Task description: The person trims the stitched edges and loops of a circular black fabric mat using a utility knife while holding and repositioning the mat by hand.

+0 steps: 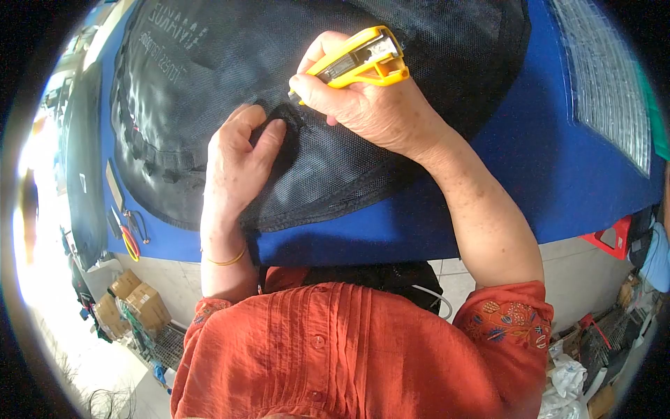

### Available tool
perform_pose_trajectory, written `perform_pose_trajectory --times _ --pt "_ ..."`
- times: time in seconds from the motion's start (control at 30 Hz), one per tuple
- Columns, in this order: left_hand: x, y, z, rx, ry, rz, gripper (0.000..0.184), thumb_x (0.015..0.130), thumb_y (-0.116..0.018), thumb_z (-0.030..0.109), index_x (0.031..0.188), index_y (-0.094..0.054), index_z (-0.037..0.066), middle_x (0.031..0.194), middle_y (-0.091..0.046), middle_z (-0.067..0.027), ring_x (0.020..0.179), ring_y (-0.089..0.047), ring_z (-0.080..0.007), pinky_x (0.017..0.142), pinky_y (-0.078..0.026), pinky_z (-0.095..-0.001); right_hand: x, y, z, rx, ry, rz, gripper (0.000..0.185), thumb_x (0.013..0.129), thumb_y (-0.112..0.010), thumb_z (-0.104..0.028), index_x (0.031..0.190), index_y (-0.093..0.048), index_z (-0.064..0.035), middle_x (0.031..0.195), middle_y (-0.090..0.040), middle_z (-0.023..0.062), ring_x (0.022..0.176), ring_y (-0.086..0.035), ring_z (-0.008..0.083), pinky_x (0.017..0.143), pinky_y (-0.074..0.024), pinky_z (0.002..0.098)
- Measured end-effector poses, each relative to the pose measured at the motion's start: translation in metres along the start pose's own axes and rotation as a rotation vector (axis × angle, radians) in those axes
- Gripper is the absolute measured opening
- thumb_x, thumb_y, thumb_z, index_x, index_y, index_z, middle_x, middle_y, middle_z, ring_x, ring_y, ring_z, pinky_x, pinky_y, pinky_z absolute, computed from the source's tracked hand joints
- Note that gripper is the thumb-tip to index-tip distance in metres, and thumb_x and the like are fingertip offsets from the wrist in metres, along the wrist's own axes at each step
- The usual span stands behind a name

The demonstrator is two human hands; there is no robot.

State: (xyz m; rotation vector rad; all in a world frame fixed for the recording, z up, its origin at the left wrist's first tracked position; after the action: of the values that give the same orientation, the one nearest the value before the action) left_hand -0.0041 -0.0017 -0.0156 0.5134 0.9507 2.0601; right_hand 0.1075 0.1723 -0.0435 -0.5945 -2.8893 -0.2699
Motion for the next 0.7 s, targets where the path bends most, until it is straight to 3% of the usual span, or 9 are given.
perform_pose_trajectory --times 0.23,0.3,0.33,0.4,0.7 --pt "0.0 0.001 0.001 0.011 -0.003 -0.002 0.018 0.089 -0.07 0.013 0.081 -0.061 -0.001 0.075 -0.057 -0.0153 0.069 -0.061 -0.0337 0.064 -0.049 -0.0404 0.002 0.005 -0.002 0.029 -0.029 -0.063 0.02 0.1 -0.066 -0.032 0.1 -0.062 -0.0124 0.076 -0.066 -0.0024 0.061 -0.062 0.002 0.047 -0.0439 0.0159" --pt "0.0 0.001 0.001 0.012 -0.001 0.001 0.018 0.089 -0.07 0.013 0.081 -0.061 -0.002 0.075 -0.058 -0.0153 0.069 -0.062 -0.0336 0.064 -0.049 -0.0404 0.002 0.008 -0.008 0.07 -0.094 -0.093 0.013 0.098 -0.071 -0.019 0.095 -0.062 -0.0094 0.074 -0.064 -0.0002 0.061 -0.065 0.0064 0.055 -0.0528 0.0206" --pt "0.0 0.001 0.002 0.013 0.001 0.003 0.019 0.089 -0.07 0.013 0.081 -0.061 -0.002 0.075 -0.058 -0.0153 0.069 -0.062 -0.0335 0.064 -0.05 -0.0404 0.001 0.008 -0.006 0.07 -0.094 -0.093 0.013 0.098 -0.071 -0.019 0.095 -0.062 -0.0094 0.074 -0.064 -0.0002 0.061 -0.065 0.0064 0.055 -0.0528 0.0206" --pt "0.0 0.0 0.002 0.011 0.005 0.004 0.019 0.089 -0.07 0.013 0.081 -0.061 -0.002 0.076 -0.058 -0.0154 0.069 -0.062 -0.0335 0.064 -0.05 -0.0404 0.001 0.008 -0.002 0.04 -0.064 -0.108 0.02 0.1 -0.066 -0.032 0.099 -0.062 -0.0122 0.076 -0.066 -0.0024 0.061 -0.061 0.0024 0.049 -0.0455 0.0166" --pt "0.0 0.001 0.004 0.011 0.009 -0.004 0.018 0.089 -0.069 0.013 0.082 -0.062 -0.002 0.076 -0.059 -0.0157 0.07 -0.063 -0.0343 0.066 -0.05 -0.0408 0.002 0.012 -0.004 0.068 -0.118 -0.139 0.018 0.1 -0.066 -0.029 0.098 -0.061 -0.0115 0.075 -0.065 -0.0017 0.06 -0.06 0.0031 0.05 -0.0473 0.018"
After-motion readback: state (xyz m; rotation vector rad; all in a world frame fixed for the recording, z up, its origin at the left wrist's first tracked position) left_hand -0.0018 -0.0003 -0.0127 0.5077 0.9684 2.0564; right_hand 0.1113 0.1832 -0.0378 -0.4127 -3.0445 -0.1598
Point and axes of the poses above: each hand's wrist, its own x-axis towards the middle knuckle, its own y-axis out of the back of the hand, z = x × y, the point moved 1 cm from there along x, towards the middle knuckle
